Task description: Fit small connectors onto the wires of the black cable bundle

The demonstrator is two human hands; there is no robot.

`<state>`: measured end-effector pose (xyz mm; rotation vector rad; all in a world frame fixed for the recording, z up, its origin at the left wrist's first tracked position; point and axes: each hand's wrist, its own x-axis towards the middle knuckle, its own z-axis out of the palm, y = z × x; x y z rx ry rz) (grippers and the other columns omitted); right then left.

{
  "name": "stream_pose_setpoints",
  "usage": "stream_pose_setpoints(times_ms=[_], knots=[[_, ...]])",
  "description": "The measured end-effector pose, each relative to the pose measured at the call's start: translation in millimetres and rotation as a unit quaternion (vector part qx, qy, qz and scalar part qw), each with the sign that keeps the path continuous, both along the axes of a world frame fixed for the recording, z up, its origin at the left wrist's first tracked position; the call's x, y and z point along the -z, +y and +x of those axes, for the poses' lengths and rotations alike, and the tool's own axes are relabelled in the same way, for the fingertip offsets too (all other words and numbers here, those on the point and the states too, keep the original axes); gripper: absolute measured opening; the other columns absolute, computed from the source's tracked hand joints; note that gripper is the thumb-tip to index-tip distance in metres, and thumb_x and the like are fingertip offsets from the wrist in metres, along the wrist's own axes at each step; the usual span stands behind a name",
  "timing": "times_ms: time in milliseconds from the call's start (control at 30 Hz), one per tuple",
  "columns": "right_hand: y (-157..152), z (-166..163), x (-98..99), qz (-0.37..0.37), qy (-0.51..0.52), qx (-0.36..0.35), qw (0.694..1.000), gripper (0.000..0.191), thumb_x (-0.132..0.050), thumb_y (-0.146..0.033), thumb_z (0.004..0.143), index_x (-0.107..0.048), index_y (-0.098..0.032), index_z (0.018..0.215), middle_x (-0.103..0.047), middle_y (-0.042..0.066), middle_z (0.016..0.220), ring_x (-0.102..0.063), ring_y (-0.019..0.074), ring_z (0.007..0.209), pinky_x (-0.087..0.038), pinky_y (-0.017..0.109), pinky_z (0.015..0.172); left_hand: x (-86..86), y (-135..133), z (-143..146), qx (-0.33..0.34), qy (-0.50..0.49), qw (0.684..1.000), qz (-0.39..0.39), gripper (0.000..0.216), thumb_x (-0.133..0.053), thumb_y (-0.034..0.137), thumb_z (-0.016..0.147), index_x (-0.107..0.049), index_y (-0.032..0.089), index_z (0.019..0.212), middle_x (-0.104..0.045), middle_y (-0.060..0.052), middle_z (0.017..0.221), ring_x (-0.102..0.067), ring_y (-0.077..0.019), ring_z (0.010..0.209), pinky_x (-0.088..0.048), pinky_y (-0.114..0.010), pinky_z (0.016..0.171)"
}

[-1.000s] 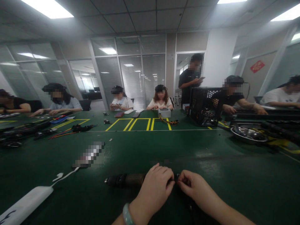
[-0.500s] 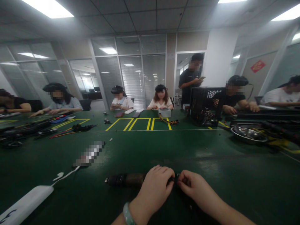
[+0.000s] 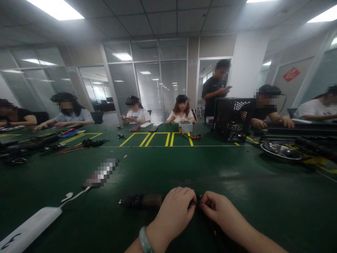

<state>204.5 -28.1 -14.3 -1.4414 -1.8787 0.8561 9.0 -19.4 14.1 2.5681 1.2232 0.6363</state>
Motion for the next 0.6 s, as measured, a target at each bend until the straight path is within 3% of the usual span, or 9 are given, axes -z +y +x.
stream_pose_setpoints(times_ms=[100, 267, 433, 600], knots=[[0.2, 0.5, 1.6, 0.000, -0.001, 0.000, 1.000, 0.008, -0.056, -0.020, 0.083, -0.060, -0.018, 0.076, -0.060, -0.002, 0.066, -0.054, 0.0119, 0.061, -0.036, 0.019, 0.055, 0.2, -0.7, -0.2, -0.015, -0.013, 1.000, -0.003, 0.010, -0.061, 0.024, 0.085, -0.059, 0.022, 0.094, -0.063, -0.001, 0.100, -0.057, -0.0209, 0.096, -0.042, -0.037, 0.091], [0.7, 0.2, 1.1, -0.007, 0.003, -0.004, 1.000, 0.009, -0.056, -0.021, 0.083, -0.061, -0.018, 0.077, -0.061, -0.002, 0.067, -0.054, 0.0123, 0.061, -0.037, 0.019, 0.054, -0.6, -1.3, -0.2, 0.014, -0.013, 1.000, -0.002, 0.015, -0.057, 0.014, 0.084, -0.059, 0.023, 0.096, -0.063, 0.000, 0.104, -0.057, -0.0199, 0.099, -0.041, -0.036, 0.093], [0.8, -1.1, -2.2, 0.000, -0.009, 0.004, 1.000, 0.008, -0.056, -0.020, 0.083, -0.061, -0.018, 0.076, -0.061, -0.002, 0.067, -0.055, 0.0125, 0.062, -0.037, 0.020, 0.055, 1.5, -0.1, 0.0, -0.007, -0.016, 1.000, -0.005, 0.011, -0.059, 0.018, 0.084, -0.059, 0.022, 0.094, -0.064, -0.001, 0.103, -0.057, -0.0207, 0.098, -0.042, -0.037, 0.092], [0.4, -0.9, -1.1, -0.005, -0.002, 0.001, 1.000, 0.008, -0.056, -0.020, 0.083, -0.060, -0.018, 0.077, -0.062, -0.002, 0.068, -0.056, 0.0124, 0.063, -0.037, 0.019, 0.056, 1.6, 0.7, 0.0, 0.019, -0.014, 1.000, 0.005, 0.020, -0.058, 0.012, 0.081, -0.057, 0.024, 0.097, -0.063, 0.002, 0.103, -0.057, -0.0191, 0.098, -0.041, -0.035, 0.093]])
